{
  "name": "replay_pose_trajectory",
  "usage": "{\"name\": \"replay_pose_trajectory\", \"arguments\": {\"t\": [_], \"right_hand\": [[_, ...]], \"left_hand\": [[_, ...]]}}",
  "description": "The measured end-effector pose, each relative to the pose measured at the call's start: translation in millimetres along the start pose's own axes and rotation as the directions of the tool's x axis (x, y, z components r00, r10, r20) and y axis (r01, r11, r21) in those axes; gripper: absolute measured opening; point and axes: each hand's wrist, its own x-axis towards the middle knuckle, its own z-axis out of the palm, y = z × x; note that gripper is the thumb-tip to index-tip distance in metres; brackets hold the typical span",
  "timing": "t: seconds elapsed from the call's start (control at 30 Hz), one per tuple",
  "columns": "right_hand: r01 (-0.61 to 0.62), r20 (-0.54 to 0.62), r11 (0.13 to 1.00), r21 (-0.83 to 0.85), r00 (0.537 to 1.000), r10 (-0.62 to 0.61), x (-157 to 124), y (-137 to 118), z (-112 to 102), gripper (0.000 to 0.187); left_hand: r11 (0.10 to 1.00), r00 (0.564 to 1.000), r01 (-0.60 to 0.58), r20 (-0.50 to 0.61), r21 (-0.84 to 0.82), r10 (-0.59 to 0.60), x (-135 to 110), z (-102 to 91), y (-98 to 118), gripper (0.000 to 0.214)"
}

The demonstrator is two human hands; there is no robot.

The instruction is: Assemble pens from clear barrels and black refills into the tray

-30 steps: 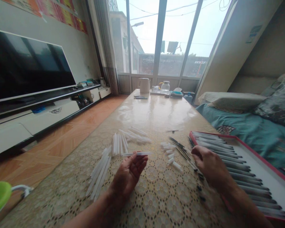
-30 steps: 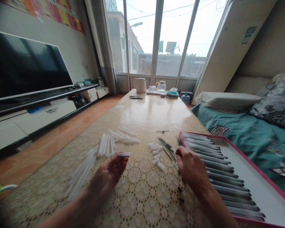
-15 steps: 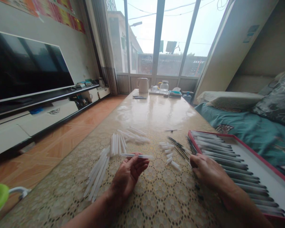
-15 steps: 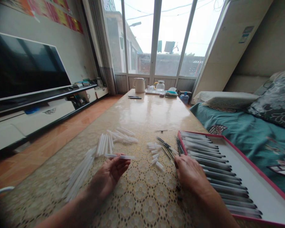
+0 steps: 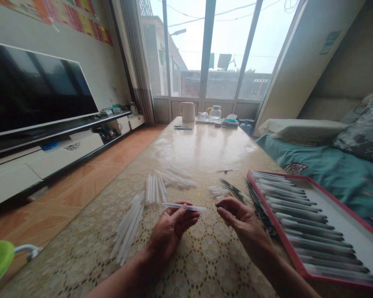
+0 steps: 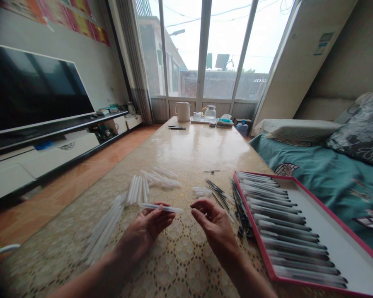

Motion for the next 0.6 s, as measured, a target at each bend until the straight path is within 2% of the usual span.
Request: {"name": "replay_pose_trajectory", "arguments": {"t": [0.17, 0.37, 0.6], "right_hand": [[0.025, 0.038, 1.000, -0.016, 0.999, -0.024, -4.3, 2.4, 11.5, 0.017], [0.060, 0.038, 0.995, -0.085, 0.998, -0.057, -4.9, 5.0, 14.2, 0.014], [0.053, 0.051, 0.998, -0.018, 0.997, -0.052, -4.6, 1.3, 16.4, 0.016]], "left_hand": [[1.000, 0.999, 0.006, 0.044, 0.000, -0.006, -0.6, 0.1, 0.3, 0.010], [1.000, 0.999, 0.024, 0.042, 0.003, -0.024, -2.0, 2.2, -1.2, 0.010], [0.999, 0.998, 0.024, 0.055, 0.032, -0.025, -2.9, 2.7, -1.2, 0.014]]}}
